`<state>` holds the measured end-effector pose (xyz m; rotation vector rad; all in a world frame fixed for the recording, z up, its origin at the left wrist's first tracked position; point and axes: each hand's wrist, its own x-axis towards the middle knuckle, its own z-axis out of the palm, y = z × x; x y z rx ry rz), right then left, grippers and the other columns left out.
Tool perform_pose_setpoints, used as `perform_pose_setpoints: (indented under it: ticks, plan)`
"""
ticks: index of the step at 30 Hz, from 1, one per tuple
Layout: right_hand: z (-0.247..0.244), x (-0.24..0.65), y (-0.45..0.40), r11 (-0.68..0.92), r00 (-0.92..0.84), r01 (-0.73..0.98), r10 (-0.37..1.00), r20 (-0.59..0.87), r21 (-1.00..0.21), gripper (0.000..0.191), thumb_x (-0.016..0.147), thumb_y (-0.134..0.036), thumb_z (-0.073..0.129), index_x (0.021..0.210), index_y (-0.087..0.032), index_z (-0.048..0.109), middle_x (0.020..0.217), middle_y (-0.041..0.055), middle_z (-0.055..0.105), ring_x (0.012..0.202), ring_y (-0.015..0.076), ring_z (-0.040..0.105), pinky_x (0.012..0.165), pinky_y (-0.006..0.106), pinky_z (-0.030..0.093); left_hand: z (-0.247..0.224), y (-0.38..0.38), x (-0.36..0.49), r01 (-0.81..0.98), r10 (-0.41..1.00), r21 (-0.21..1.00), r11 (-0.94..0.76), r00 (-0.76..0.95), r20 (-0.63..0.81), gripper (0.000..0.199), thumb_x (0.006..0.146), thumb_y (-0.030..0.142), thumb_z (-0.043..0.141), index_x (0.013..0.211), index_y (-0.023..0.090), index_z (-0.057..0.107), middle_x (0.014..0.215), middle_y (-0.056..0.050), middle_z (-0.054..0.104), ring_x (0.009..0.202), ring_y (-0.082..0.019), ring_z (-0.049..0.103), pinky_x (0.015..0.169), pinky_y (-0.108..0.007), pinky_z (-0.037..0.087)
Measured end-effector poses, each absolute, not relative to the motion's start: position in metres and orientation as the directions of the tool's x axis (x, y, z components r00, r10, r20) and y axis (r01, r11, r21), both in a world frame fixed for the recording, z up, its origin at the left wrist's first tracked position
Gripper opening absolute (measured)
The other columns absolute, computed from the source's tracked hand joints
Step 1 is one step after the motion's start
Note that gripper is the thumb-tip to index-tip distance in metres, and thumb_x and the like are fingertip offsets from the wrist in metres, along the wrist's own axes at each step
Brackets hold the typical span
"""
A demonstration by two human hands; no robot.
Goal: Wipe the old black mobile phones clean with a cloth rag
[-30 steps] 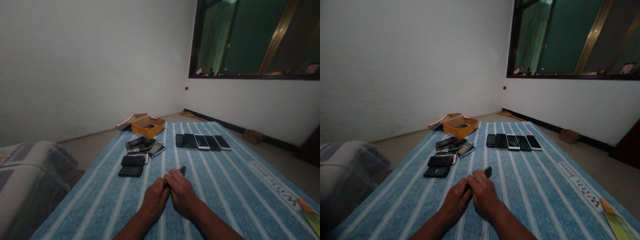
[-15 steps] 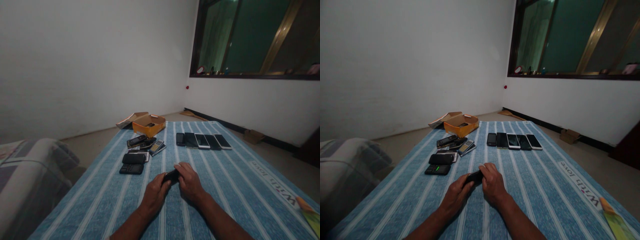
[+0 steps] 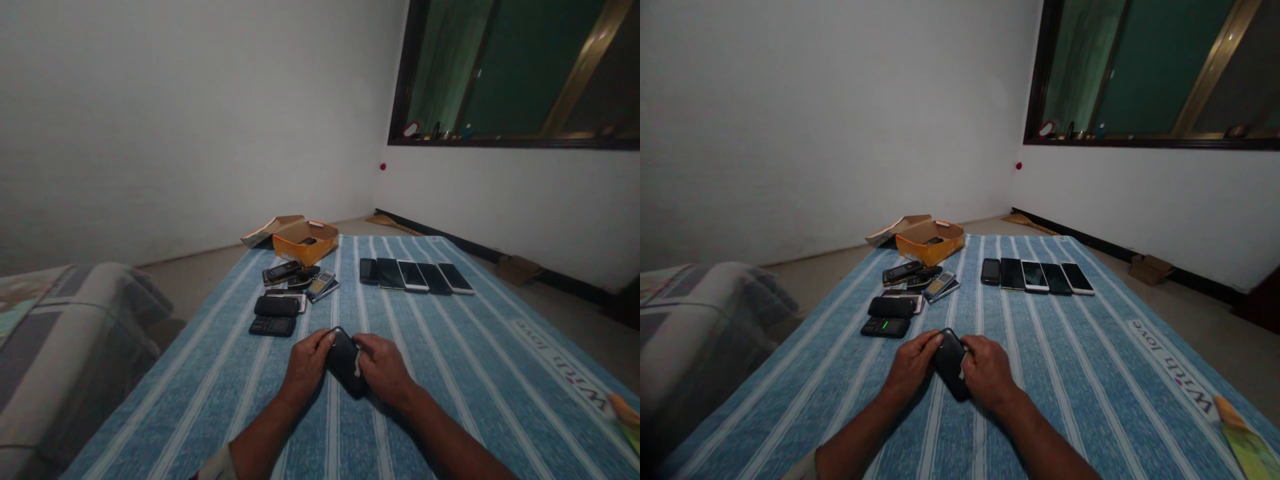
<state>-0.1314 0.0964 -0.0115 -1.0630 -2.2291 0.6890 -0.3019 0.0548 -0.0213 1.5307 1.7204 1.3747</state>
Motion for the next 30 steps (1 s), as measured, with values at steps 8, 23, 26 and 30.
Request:
perform_pose_setpoints:
  ticks: [8, 23, 26, 30]
  plan:
    - [-0.010, -0.137, 0.083, 0.583, -0.581, 0.662, 0.796, 0.169, -0.471, 0.031, 0.077, -0.008, 0.044, 0.096, -0.018, 0.067, 0.096, 0.0084, 0.071, 0.088, 0.0212, 0.065, 0.077, 0.028, 0.043, -0.025, 0.061, -0.307, 0.762, 0.936, 0.638, -0.112, -0.135, 0.326, 0.034, 0.091, 0.035, 0.042, 0.077, 0.019, 0.069, 0.076, -0.005, 0.067, 0.077, -0.021, 0.064, 0.073, -0.031, 0.048]
    - [-0.048, -0.141, 0.111, 0.745, -0.442, 0.407, 0.667, 0.601, -0.528, 0.034, 0.083, -0.004, 0.042, 0.104, -0.018, 0.065, 0.098, 0.0088, 0.065, 0.092, 0.0192, 0.061, 0.081, 0.030, 0.050, -0.033, 0.060, -0.298, 0.779, 0.939, 0.616, -0.115, -0.117, 0.324, 0.040, 0.085, 0.024, 0.051, 0.122, 0.014, 0.061, 0.113, -0.014, 0.069, 0.108, -0.028, 0.062, 0.095, -0.043, 0.049]
    - [-0.049, -0.144, 0.108, 0.772, -0.513, 0.469, 0.633, 0.580, -0.429, 0.033, 0.084, -0.003, 0.043, 0.103, -0.019, 0.065, 0.097, 0.0081, 0.065, 0.092, 0.0198, 0.058, 0.081, 0.031, 0.049, -0.032, 0.060, -0.296, 0.759, 0.954, 0.646, -0.081, -0.129, 0.271, 0.046, 0.084, 0.022, 0.052, 0.128, 0.012, 0.057, 0.110, -0.014, 0.069, 0.107, -0.028, 0.062, 0.094, -0.043, 0.049]
    - [-0.044, -0.147, 0.101, 0.788, -0.615, 0.535, 0.611, 0.498, -0.305, 0.026, 0.088, -0.005, 0.047, 0.099, -0.019, 0.066, 0.095, 0.0083, 0.064, 0.091, 0.0211, 0.056, 0.079, 0.030, 0.047, -0.031, 0.058, -0.296, 0.729, 0.966, 0.683, -0.051, -0.139, 0.220, 0.051, 0.082, 0.021, 0.053, 0.132, 0.009, 0.053, 0.112, -0.016, 0.066, 0.107, -0.026, 0.061, 0.097, -0.041, 0.047]
